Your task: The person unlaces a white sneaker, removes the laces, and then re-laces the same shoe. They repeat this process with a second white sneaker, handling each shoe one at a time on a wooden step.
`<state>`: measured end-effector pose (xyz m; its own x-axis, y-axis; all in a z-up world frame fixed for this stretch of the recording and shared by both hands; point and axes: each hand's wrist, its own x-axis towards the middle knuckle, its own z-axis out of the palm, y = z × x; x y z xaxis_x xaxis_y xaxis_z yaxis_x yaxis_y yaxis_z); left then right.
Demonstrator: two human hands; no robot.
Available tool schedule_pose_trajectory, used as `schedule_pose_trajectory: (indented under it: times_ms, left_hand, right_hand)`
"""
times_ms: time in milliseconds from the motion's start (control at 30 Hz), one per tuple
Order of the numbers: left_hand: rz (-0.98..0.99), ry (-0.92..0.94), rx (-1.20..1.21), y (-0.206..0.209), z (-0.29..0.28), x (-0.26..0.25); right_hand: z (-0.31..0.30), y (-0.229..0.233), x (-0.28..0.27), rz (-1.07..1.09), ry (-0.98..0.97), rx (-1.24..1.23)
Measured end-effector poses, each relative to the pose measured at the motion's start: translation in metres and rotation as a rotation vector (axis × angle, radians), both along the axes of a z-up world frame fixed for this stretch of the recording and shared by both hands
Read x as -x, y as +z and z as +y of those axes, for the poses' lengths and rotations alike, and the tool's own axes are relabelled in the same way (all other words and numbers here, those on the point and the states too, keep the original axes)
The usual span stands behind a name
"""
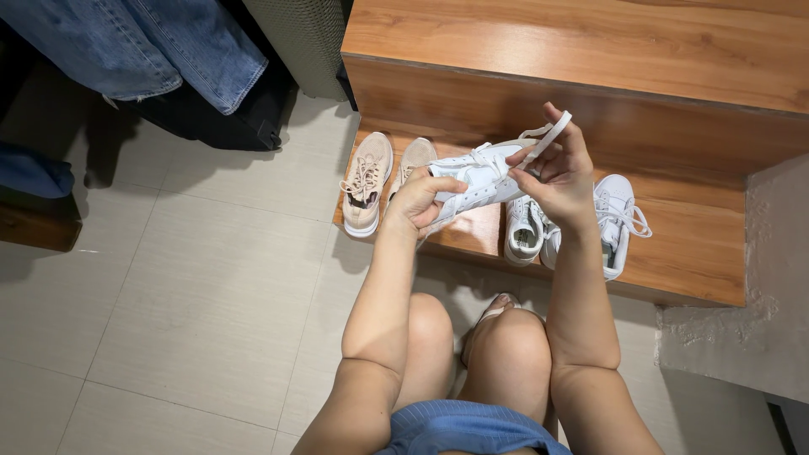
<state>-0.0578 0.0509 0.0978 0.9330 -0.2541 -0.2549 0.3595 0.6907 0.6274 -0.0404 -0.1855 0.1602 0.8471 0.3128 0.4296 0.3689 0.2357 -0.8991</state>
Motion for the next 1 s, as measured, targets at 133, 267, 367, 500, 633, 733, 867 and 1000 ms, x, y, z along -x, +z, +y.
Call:
schedule_pose_trajectory:
  times_ms: [133, 267, 367, 500, 633, 733, 867, 1000]
  left_hand:
    - [-0.037, -0.016, 0.029, 0.0, 0.001, 0.0]
    - [-0.022, 0.022, 0.058, -0.007, -0.002, -0.005]
    - [-0.012, 0.057, 0.088, -0.011, -0.004, -0.007]
    - [-0.001, 0.065, 0.13, -0.011, -0.004, -0.007]
    - [-0.006, 0.065, 0.138, -0.011, -0.004, -0.007]
    - [-0.007, 0.09, 0.129, -0.013, -0.007, -0.007]
    - [0.005, 0.191, 0.008, -0.015, -0.019, -0.007]
    - [-0.053, 0.327, -0.073, -0.011, -0.029, -0.006]
  right_hand:
    - [0.003, -0.003, 0.001, -0.03, -0.039, 0.067]
    - [0.005, -0.005, 0.001, -0.057, -0.057, 0.09]
    - [0.006, -0.007, -0.002, -0.085, -0.061, 0.086]
    - [0.006, -0.008, -0.006, -0.082, -0.065, 0.092]
    - [0.002, -0.011, -0.009, -0.034, -0.057, 0.067]
    - [0.001, -0.014, -0.011, 0.02, -0.043, 0.003]
    - [0.001, -0.017, -0.013, 0.009, -0.027, -0.039]
    - [0.003, -0.018, -0.009, -0.023, -0.009, -0.034]
